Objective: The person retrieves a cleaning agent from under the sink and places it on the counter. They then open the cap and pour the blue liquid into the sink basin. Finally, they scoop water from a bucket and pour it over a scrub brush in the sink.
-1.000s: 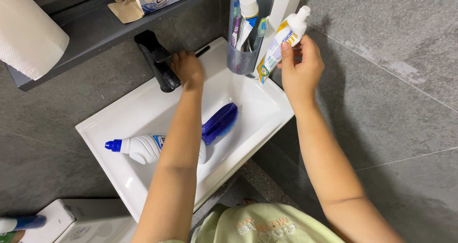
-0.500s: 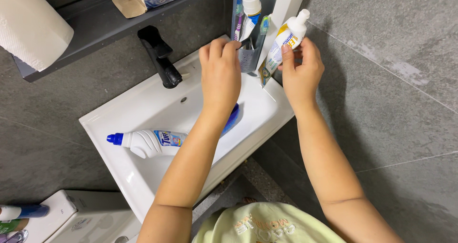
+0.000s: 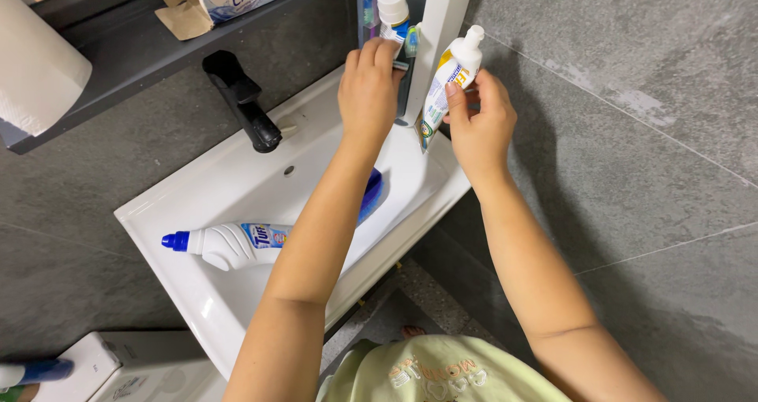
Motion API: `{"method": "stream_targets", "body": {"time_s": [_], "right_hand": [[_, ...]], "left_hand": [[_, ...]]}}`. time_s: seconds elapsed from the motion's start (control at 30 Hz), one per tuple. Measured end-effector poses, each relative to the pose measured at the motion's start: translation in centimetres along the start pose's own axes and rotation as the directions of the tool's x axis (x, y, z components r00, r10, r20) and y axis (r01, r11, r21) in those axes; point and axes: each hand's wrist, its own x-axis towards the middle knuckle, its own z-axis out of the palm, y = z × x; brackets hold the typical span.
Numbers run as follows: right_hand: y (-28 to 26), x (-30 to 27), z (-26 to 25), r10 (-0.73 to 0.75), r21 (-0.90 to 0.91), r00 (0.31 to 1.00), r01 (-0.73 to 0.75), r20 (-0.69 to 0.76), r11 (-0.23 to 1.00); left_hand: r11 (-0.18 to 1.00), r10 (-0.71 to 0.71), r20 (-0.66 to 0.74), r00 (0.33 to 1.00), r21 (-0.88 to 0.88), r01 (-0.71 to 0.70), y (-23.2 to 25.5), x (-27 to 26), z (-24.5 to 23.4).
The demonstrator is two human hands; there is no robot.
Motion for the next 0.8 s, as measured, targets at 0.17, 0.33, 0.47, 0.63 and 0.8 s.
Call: {"method": "stream_targets", "body": {"time_s": [0.17,0.33,0.47,0.63,0.8], "right_hand": [[0.4,0.2,-0.4,0.008,-0.012,1.000,-0.008,-0.002,1.000],[0.7,0.0,-0.2,0.006,0.000,1.000,-0.006,0.013,1.000],[0.9,0.0,0.1,0.009,0.020,1.000,-0.009,0.030,1.000],[0.3,0.1,0.6,0.086,0.093,0.991,-0.096,0.103,0.991],[-1.4,0.5,2.3,0.127,0.158,0.964,-0.167,0.234,0.973]], "left_hand": [[0.999,0.041,0.081,0.996,-0.013,-0.040,-0.5,-0.1,-0.9],[0.994,-0.079,0.128,0.989,-0.070,0.089,-0.6,0.1,-0.9],[0.986,-0.128,0.064,0.990,-0.101,0.134,-1.6,0.3,-0.4],[0.808,-0.103,0.341,0.934,-0.518,0.279,-3.0,-0.4,-1.1],[0.609,0.188,0.200,0.962,-0.792,0.046,-2.4,-5.9,-1.2]]}}
